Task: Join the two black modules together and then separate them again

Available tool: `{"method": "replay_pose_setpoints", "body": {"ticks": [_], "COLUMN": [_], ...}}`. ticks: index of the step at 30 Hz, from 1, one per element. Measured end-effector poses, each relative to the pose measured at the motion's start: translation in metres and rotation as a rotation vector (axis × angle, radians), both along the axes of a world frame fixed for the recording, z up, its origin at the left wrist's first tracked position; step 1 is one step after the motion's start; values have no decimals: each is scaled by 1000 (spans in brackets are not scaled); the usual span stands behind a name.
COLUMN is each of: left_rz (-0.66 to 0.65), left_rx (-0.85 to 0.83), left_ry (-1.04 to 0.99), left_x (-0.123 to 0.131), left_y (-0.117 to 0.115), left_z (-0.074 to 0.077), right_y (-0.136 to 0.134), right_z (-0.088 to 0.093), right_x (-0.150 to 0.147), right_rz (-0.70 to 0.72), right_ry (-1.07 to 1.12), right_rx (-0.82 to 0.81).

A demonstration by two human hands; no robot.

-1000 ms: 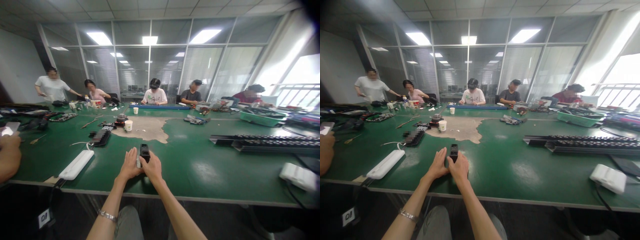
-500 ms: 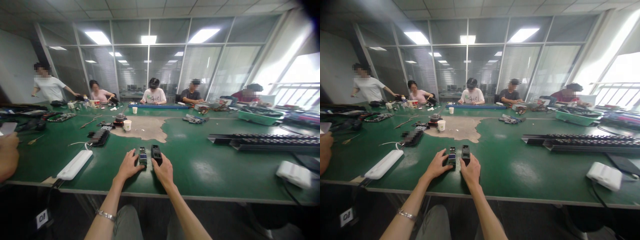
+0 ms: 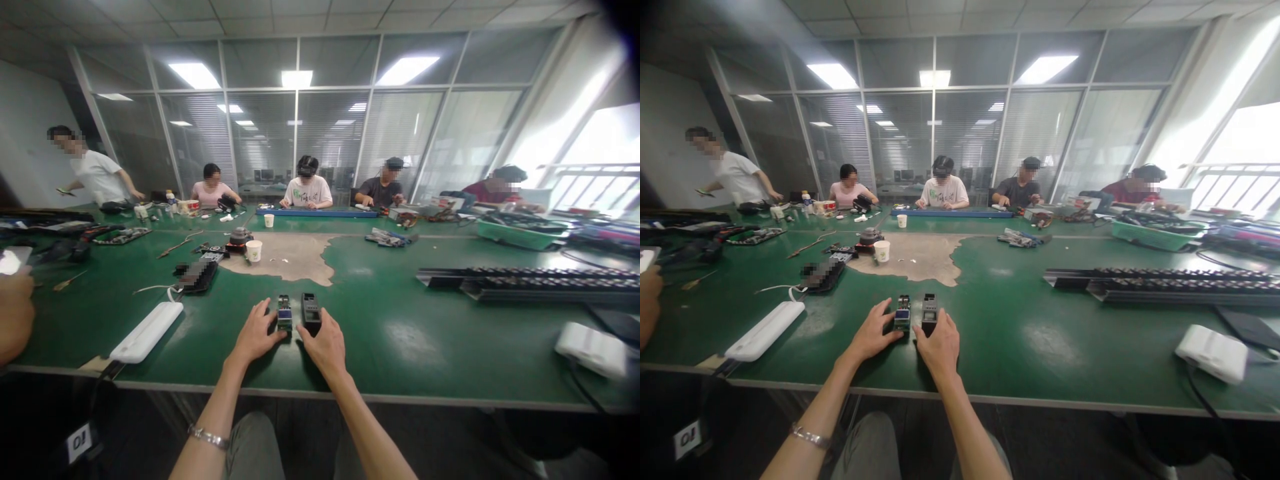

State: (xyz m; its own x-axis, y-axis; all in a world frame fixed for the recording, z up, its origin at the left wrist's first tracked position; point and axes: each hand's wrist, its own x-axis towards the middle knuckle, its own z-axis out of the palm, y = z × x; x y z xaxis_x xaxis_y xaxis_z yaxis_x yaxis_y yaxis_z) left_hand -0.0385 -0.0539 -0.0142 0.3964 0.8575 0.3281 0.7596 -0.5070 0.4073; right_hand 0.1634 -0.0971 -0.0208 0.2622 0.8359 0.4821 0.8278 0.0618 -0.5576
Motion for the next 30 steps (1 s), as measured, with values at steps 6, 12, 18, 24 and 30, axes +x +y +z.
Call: {"method": "replay_pose_setpoints", "body": {"ticks": [6,12,18,24,30], "left_rz": [1,38,48,43,29], "left_rx": [14,21,27,26,29], "left_ry": [-15,-29,-83,-124,-152], "left_x": [-1,-3,-3,-3,-5], "left_y": [1,5,7,10,11], "left_z": [-1,-9,-16,-22,-24], "right_y": [-1,-5,-8,-6,1], "right_z": [-1,20,56,61,58], "right_x": [0,-1,-26,-54,-63], "right_rz": [6,84,144,92,39], "right_ry": [8,133,236,135,38], "right_rx": [-20,21,80,-11,-57]}}
